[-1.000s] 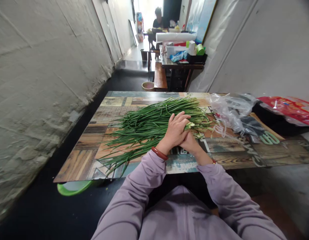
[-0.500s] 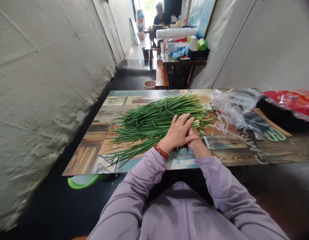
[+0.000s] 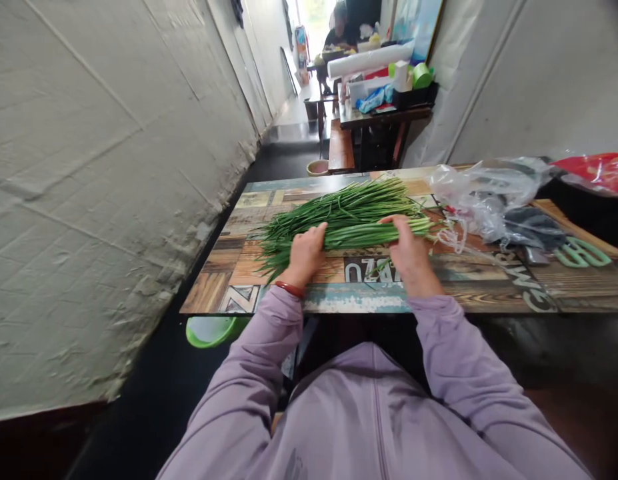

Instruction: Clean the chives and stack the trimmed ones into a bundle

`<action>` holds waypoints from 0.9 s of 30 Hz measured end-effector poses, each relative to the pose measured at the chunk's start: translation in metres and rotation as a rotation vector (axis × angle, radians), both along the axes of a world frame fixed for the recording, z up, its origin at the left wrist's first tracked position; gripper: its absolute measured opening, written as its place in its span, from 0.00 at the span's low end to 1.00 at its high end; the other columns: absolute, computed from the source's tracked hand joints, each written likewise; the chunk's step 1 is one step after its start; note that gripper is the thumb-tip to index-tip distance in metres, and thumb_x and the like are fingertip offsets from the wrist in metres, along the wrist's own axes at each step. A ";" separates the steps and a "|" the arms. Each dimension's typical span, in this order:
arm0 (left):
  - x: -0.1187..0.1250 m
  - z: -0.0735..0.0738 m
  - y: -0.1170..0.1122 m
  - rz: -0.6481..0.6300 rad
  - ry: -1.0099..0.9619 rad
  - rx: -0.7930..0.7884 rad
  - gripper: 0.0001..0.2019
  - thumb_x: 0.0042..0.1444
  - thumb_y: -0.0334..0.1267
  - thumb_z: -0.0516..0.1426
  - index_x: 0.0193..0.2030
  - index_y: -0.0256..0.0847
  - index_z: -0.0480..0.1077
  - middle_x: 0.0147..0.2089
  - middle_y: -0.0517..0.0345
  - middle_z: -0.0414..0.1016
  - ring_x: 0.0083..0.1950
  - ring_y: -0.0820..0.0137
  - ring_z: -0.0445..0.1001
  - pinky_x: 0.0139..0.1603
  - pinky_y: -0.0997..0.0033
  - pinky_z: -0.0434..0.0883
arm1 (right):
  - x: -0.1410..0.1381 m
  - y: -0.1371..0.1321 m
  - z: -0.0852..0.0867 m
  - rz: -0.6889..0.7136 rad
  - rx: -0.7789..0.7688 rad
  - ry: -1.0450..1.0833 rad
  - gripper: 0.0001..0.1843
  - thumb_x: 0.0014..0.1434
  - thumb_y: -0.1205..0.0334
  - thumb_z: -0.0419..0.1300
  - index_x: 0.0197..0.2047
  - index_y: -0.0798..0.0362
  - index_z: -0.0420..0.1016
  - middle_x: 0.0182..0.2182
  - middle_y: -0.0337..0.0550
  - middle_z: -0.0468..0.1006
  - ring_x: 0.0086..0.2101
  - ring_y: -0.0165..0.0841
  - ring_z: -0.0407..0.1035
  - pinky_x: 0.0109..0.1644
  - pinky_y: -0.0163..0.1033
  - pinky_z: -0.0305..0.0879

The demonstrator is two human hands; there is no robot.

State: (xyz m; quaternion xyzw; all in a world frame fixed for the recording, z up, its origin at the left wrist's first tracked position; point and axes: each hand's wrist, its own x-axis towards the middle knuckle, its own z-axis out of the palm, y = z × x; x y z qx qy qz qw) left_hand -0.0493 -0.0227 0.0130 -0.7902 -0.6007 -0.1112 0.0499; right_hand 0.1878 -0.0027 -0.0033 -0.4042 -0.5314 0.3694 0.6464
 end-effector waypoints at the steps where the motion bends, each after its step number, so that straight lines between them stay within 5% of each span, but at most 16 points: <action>1: -0.016 0.004 0.001 0.047 0.006 0.029 0.30 0.55 0.27 0.50 0.67 0.35 0.59 0.60 0.41 0.73 0.58 0.58 0.74 0.54 0.60 0.67 | 0.013 0.003 0.011 -0.042 -0.043 0.190 0.12 0.60 0.53 0.51 0.34 0.49 0.70 0.37 0.45 0.77 0.37 0.35 0.71 0.38 0.40 0.70; 7: -0.092 0.015 0.002 0.298 0.000 0.021 0.25 0.61 0.30 0.46 0.66 0.35 0.62 0.55 0.41 0.77 0.54 0.56 0.76 0.53 0.58 0.68 | 0.103 0.019 0.048 -0.140 -0.046 0.596 0.05 0.56 0.60 0.54 0.29 0.49 0.67 0.27 0.41 0.74 0.33 0.31 0.71 0.40 0.41 0.68; 12: -0.102 0.018 0.004 0.225 -0.198 0.063 0.28 0.60 0.36 0.51 0.68 0.34 0.58 0.55 0.43 0.76 0.55 0.60 0.75 0.57 0.59 0.69 | 0.121 0.011 0.049 -0.211 -0.113 0.669 0.03 0.54 0.60 0.55 0.30 0.49 0.67 0.27 0.39 0.74 0.32 0.31 0.71 0.38 0.40 0.69; 19: -0.067 0.072 0.000 0.032 -0.566 0.382 0.24 0.62 0.42 0.53 0.63 0.38 0.62 0.50 0.50 0.76 0.50 0.66 0.75 0.58 0.59 0.71 | 0.095 0.004 0.070 -0.174 -0.010 0.630 0.05 0.54 0.57 0.59 0.32 0.49 0.70 0.31 0.39 0.76 0.36 0.33 0.72 0.45 0.43 0.71; 23: -0.018 0.105 -0.025 -0.165 -0.510 0.519 0.23 0.62 0.42 0.55 0.63 0.41 0.61 0.53 0.49 0.73 0.54 0.64 0.73 0.59 0.57 0.71 | 0.074 0.006 0.075 -0.196 0.059 0.493 0.09 0.56 0.51 0.58 0.32 0.47 0.70 0.35 0.43 0.78 0.40 0.39 0.74 0.47 0.50 0.73; 27: 0.030 0.116 -0.047 -0.378 -0.357 0.517 0.23 0.63 0.42 0.55 0.63 0.39 0.62 0.61 0.45 0.68 0.63 0.59 0.66 0.64 0.53 0.66 | 0.059 0.005 0.074 -0.154 0.137 0.288 0.14 0.59 0.45 0.55 0.35 0.46 0.71 0.38 0.44 0.79 0.42 0.41 0.75 0.48 0.52 0.73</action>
